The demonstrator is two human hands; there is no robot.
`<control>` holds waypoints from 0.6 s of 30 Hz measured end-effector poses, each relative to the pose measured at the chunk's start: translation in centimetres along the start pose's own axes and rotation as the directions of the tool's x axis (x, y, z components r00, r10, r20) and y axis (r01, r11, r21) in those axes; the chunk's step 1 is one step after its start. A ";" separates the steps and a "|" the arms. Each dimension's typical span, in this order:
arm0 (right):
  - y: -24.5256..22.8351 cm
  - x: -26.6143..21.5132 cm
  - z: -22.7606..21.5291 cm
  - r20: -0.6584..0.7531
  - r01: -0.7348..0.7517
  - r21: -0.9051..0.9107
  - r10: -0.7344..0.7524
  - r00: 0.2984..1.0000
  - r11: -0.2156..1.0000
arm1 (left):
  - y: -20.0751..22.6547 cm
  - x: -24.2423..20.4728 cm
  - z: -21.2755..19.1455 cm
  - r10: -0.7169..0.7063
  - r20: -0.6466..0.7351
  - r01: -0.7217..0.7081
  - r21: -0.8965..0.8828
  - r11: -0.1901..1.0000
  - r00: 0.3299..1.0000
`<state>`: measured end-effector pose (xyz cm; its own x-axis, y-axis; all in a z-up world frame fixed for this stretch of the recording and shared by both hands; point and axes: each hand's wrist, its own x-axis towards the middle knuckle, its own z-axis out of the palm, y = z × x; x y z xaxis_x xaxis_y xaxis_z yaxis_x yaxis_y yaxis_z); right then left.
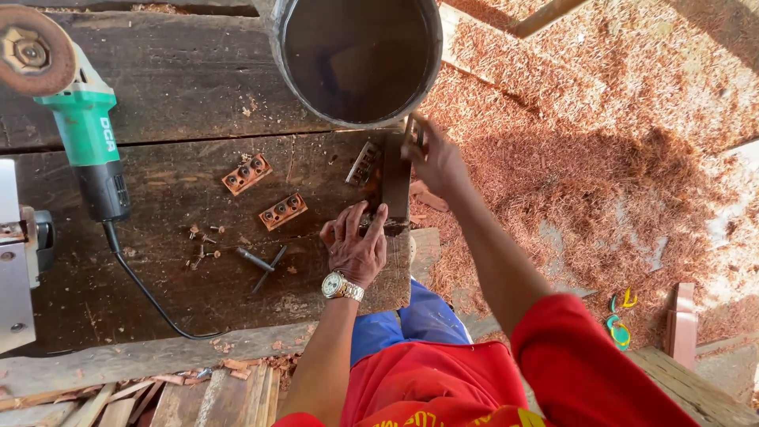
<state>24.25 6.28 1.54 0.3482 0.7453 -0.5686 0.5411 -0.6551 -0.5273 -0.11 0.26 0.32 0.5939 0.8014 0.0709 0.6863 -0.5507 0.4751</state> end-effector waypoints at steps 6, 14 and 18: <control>6.1 -8.7 6.3 -0.126 0.428 -0.063 -0.432 0.893 0.902 | -0.2 -0.1 -0.4 -0.013 -0.016 0.012 -0.048 0.999 1.000; 2.0 -0.7 1.7 0.042 0.032 -0.044 -0.030 0.999 0.999 | -0.3 -0.3 0.5 -0.006 -0.001 0.006 -0.012 1.000 1.000; 2.3 -2.7 2.0 -0.044 0.182 -0.031 -0.183 0.982 0.983 | -0.4 -0.8 0.9 -0.010 -0.025 0.010 0.002 1.000 1.000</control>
<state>23.00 2.50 0.60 0.2769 0.8574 -0.4339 0.6192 -0.5045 -0.6017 -0.51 -0.38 -0.72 0.5768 0.8121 0.0879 0.6928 -0.5433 0.4741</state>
